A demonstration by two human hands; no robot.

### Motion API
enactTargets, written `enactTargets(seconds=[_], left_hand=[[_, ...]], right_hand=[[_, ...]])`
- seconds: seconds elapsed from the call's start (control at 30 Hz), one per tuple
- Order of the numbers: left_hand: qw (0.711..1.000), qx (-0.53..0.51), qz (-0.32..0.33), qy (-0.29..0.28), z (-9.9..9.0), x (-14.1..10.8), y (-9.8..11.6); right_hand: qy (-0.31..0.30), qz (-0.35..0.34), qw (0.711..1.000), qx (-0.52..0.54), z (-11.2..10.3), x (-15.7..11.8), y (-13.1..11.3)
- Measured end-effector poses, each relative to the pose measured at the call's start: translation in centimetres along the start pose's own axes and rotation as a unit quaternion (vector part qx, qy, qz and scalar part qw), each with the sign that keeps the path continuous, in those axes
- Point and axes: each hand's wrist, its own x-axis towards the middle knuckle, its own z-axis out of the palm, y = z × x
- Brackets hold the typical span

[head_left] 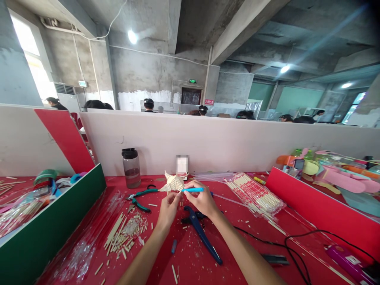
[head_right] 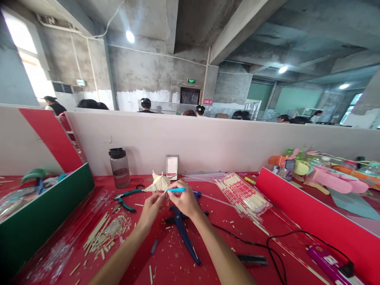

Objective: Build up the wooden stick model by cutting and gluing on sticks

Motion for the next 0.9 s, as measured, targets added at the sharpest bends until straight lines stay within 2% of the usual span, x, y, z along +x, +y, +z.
enactTargets(seconds=[0.17,0.37,0.7,0.9], left_hand=[[1.000,0.005,0.001,0.002,-0.01,-0.06,0.19],[1.000,0.008,0.002,0.006,0.14,-0.10,0.39],[1.000,0.013,0.000,-0.002,0.06,-0.02,0.12],[1.000,0.014,0.000,-0.002,0.05,0.00,-0.06]], right_hand=[[0.018,-0.014,0.999,0.029,0.07,0.09,0.27],[0.028,0.008,0.997,0.070,0.03,0.15,0.33],[0.024,-0.049,0.998,0.006,-0.04,0.19,-0.27],[0.029,-0.047,0.998,0.012,-0.02,0.19,-0.08]])
